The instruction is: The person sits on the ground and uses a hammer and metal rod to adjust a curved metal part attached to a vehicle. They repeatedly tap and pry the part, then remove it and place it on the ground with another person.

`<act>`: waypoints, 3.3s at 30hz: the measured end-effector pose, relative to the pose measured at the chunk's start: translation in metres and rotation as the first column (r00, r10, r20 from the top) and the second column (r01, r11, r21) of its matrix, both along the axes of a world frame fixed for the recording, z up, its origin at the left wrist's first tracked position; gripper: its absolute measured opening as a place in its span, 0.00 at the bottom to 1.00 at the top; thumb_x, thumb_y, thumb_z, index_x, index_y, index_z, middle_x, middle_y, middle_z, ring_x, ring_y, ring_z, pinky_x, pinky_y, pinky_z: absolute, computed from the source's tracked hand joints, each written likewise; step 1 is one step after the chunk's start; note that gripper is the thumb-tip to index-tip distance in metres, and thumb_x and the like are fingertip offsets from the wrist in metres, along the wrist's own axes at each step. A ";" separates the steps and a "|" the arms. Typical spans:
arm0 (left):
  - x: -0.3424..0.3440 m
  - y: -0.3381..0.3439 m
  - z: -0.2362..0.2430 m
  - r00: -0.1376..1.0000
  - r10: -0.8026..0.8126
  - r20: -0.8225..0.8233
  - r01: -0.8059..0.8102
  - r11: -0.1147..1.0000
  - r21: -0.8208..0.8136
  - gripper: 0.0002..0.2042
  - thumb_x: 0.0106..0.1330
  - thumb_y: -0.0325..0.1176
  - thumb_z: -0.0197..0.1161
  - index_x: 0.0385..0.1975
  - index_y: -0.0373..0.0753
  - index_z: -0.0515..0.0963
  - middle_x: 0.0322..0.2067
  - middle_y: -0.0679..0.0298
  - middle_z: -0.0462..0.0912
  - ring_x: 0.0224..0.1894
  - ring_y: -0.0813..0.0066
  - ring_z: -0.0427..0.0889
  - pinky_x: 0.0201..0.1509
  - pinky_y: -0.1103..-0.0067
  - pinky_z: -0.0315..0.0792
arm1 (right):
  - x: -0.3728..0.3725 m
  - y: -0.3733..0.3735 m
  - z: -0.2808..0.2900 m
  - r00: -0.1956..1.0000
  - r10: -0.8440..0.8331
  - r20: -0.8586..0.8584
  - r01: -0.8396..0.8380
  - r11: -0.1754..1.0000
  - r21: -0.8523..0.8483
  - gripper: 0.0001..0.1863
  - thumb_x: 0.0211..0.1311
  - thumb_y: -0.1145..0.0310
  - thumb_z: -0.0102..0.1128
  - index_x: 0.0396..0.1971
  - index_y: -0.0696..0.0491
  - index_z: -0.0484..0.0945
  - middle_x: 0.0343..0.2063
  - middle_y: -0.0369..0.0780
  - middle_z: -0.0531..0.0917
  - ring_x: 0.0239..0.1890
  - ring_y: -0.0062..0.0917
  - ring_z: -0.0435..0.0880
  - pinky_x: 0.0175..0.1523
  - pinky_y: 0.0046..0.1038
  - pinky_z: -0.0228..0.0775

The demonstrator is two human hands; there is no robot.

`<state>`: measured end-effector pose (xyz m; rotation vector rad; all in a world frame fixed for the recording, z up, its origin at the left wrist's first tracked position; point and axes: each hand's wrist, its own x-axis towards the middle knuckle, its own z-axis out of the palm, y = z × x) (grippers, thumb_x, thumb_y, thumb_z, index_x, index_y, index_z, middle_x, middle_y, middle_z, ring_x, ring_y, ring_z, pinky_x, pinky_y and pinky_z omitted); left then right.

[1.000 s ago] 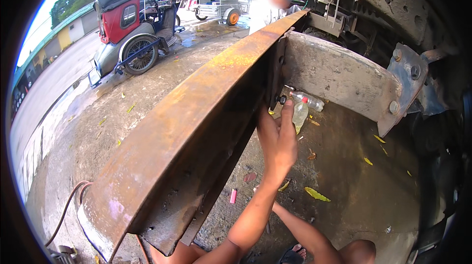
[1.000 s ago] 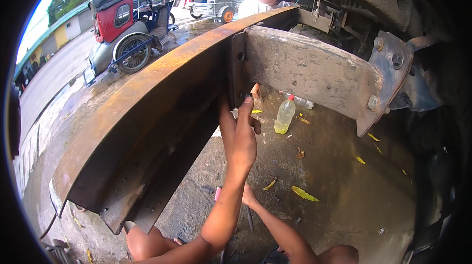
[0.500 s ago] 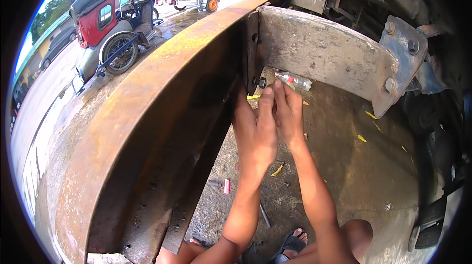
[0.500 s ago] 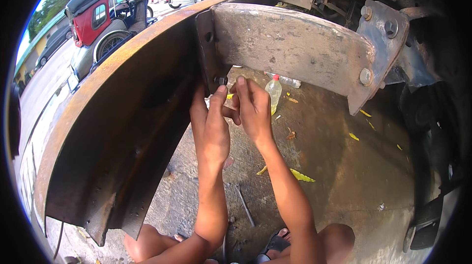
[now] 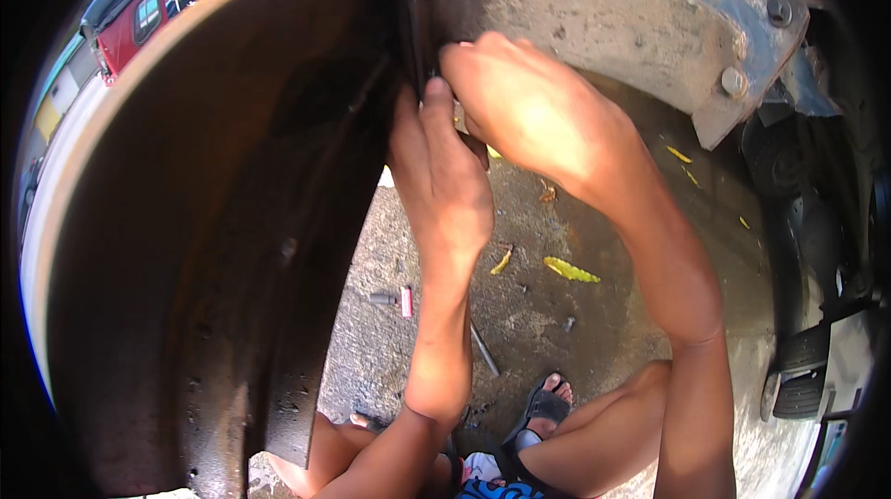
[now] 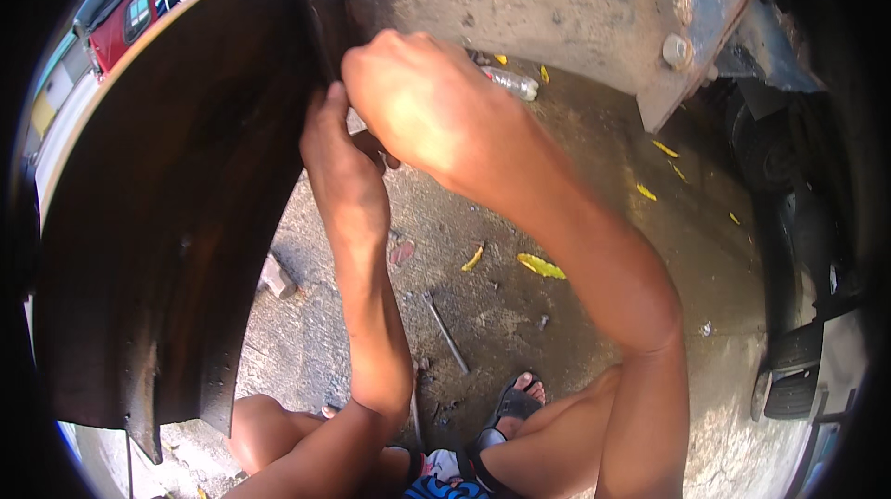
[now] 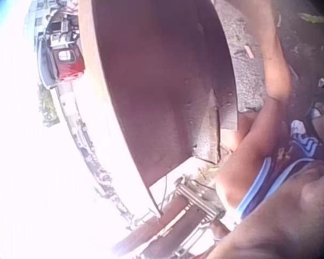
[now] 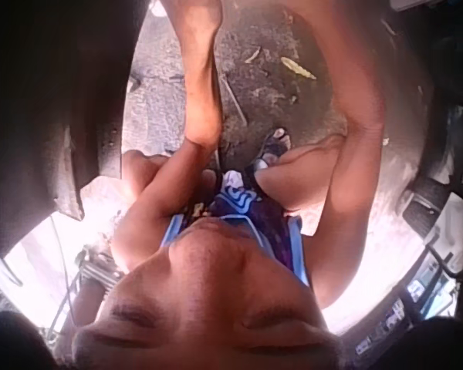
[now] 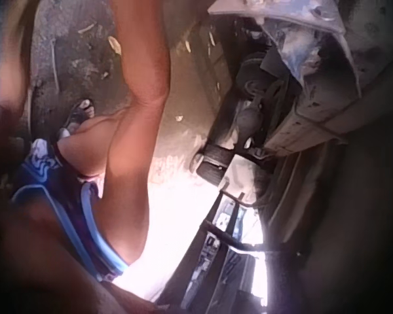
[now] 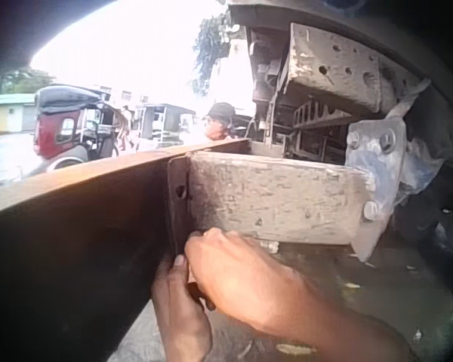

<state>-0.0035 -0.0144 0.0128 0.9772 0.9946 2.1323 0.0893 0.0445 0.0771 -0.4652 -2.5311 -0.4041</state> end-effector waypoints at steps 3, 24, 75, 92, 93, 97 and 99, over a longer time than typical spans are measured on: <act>0.000 0.005 -0.005 1.000 0.010 0.011 -0.009 0.998 -0.059 0.23 0.82 0.47 0.46 0.44 0.29 0.77 0.25 0.64 0.76 0.20 0.82 0.68 0.23 0.80 0.61 | -0.004 0.009 0.004 1.000 0.011 0.028 -0.010 1.000 -0.012 0.07 0.58 0.73 0.64 0.33 0.58 0.76 0.33 0.49 0.82 0.42 0.47 0.82 0.46 0.43 0.76; 0.010 0.008 -0.005 0.993 0.057 0.103 -0.066 0.994 0.085 0.20 0.83 0.43 0.44 0.50 0.29 0.74 0.32 0.63 0.78 0.27 0.81 0.71 0.32 0.79 0.66 | -0.002 0.023 -0.034 0.945 -0.116 -0.306 0.018 0.953 -0.304 0.10 0.60 0.70 0.68 0.40 0.59 0.85 0.30 0.53 0.87 0.36 0.48 0.89 0.42 0.42 0.82; 0.007 0.019 -0.013 0.965 0.234 -0.117 -0.234 0.972 0.013 0.24 0.78 0.40 0.49 0.63 0.25 0.71 0.22 0.71 0.71 0.17 0.90 0.61 0.20 0.84 0.54 | -0.009 0.042 -0.074 0.834 0.101 -0.542 -0.128 0.992 -0.011 0.12 0.66 0.67 0.69 0.44 0.55 0.80 0.36 0.46 0.86 0.30 0.44 0.87 0.28 0.38 0.78; 0.008 0.008 -0.008 0.979 0.178 -0.099 -0.192 0.970 -0.150 0.26 0.78 0.43 0.47 0.64 0.25 0.71 0.27 0.63 0.78 0.23 0.83 0.66 0.26 0.80 0.61 | 0.011 0.041 -0.061 0.901 0.048 -0.432 -0.098 0.991 -0.094 0.22 0.61 0.74 0.69 0.55 0.58 0.79 0.35 0.44 0.88 0.24 0.32 0.86 0.30 0.32 0.78; 0.008 0.009 -0.009 0.979 0.181 -0.095 -0.192 0.974 -0.122 0.26 0.78 0.43 0.47 0.64 0.25 0.72 0.26 0.64 0.78 0.22 0.84 0.66 0.25 0.80 0.60 | 0.010 0.040 -0.063 0.866 0.065 -0.496 -0.146 0.981 -0.126 0.21 0.61 0.71 0.70 0.54 0.57 0.79 0.36 0.46 0.88 0.27 0.39 0.87 0.32 0.37 0.80; 0.009 0.012 -0.009 0.979 0.182 -0.093 -0.189 0.980 -0.071 0.26 0.78 0.43 0.47 0.63 0.26 0.73 0.26 0.65 0.78 0.22 0.85 0.65 0.25 0.81 0.59 | 0.002 0.039 -0.070 0.839 0.096 -0.535 -0.175 0.980 -0.098 0.19 0.64 0.69 0.71 0.52 0.57 0.79 0.34 0.47 0.88 0.30 0.44 0.89 0.32 0.41 0.81; 0.010 0.012 -0.009 0.979 0.182 -0.095 -0.189 0.980 -0.069 0.25 0.79 0.43 0.47 0.62 0.26 0.73 0.26 0.66 0.78 0.22 0.86 0.64 0.25 0.81 0.59 | 0.000 0.039 -0.069 0.855 0.080 -0.512 -0.130 0.990 -0.063 0.18 0.62 0.75 0.71 0.52 0.55 0.80 0.32 0.42 0.88 0.27 0.34 0.89 0.32 0.32 0.79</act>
